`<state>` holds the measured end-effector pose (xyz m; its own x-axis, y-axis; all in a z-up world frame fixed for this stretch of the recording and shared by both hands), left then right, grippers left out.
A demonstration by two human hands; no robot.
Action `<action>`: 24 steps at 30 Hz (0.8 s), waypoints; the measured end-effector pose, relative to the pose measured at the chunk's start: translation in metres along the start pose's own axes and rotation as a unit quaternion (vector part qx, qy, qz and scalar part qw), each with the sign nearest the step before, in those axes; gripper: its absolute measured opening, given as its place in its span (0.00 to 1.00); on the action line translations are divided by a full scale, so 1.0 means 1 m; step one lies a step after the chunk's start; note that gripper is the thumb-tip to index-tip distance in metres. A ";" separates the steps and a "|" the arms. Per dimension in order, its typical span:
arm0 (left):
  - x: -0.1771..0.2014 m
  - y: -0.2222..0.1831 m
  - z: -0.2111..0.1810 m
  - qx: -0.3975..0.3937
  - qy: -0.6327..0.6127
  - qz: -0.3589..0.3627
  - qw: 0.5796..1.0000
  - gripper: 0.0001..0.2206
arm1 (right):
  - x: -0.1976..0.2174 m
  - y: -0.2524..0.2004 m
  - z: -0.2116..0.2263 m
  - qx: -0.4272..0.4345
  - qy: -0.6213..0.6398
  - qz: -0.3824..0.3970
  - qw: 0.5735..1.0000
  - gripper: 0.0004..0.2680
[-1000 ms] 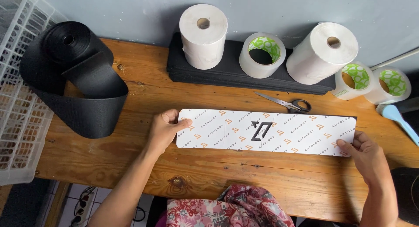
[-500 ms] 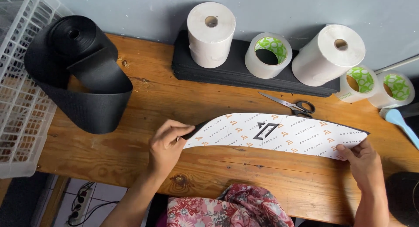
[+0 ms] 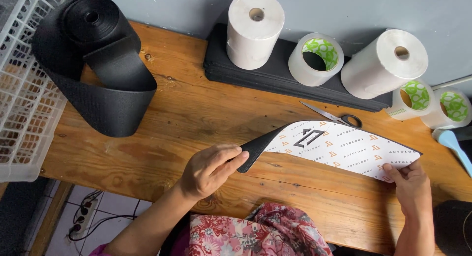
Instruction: Trimming the edges of a patterned fabric strip with scissors and then applying a black adhesive strip to it, smoothing it down with a plastic tool.
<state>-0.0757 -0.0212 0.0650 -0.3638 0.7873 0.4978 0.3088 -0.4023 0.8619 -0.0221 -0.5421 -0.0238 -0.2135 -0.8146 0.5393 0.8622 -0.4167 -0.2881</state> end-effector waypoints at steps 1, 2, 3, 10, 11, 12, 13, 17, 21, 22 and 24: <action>0.002 0.002 0.000 0.000 0.001 -0.001 1.000 0.12 | 0.000 0.001 -0.001 0.001 0.000 0.000 1.000 0.14; 0.003 0.003 0.000 -0.001 -0.002 0.001 1.000 0.11 | 0.000 0.002 -0.002 0.002 0.002 0.001 1.000 0.14; 0.004 0.005 -0.001 -0.002 -0.005 0.003 1.000 0.11 | 0.001 0.002 -0.004 0.002 0.003 0.003 1.000 0.13; 0.003 0.001 -0.001 0.003 -0.005 0.005 1.000 0.13 | 0.002 0.005 -0.008 -0.003 0.012 0.004 1.000 0.13; 0.004 0.002 0.001 0.033 -0.015 -0.011 0.999 0.11 | 0.002 0.005 -0.009 0.004 0.020 0.009 1.000 0.14; 0.005 0.004 0.002 0.063 -0.026 -0.026 0.997 0.10 | 0.002 0.006 -0.010 0.011 0.028 0.015 0.999 0.14; 0.007 -0.002 0.006 0.060 -0.028 -0.026 0.997 0.10 | 0.001 0.000 -0.003 0.010 0.030 0.013 0.999 0.14; 0.020 -0.029 0.036 0.376 -0.074 -0.070 0.921 0.07 | -0.006 -0.011 -0.003 -0.002 0.054 0.035 0.998 0.13; 0.028 -0.073 0.065 0.658 -0.116 -0.045 0.743 0.06 | -0.032 -0.041 0.036 -0.024 0.129 0.087 0.987 0.21; 0.030 -0.072 0.067 0.655 -0.120 -0.038 0.745 0.06 | -0.037 -0.043 0.035 -0.028 0.133 0.081 0.987 0.21; 0.034 -0.073 0.072 0.685 -0.117 -0.019 0.719 0.14 | -0.048 -0.047 0.033 -0.009 0.152 0.097 0.983 0.23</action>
<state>-0.0475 0.0689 0.0118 -0.2859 0.9074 0.3081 0.9366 0.3326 -0.1102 -0.0371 -0.4698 -0.0096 -0.1755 -0.9616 0.2110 0.8923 -0.2459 -0.3785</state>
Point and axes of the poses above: each hand's wrist, its own y-axis towards the middle knuckle, its own x-axis out of the back of the hand, z = x × y, the point moved 2 cm from there along y, towards the middle knuckle, and after that the axes turned 10 degrees about -x, right-handed, at the moved point
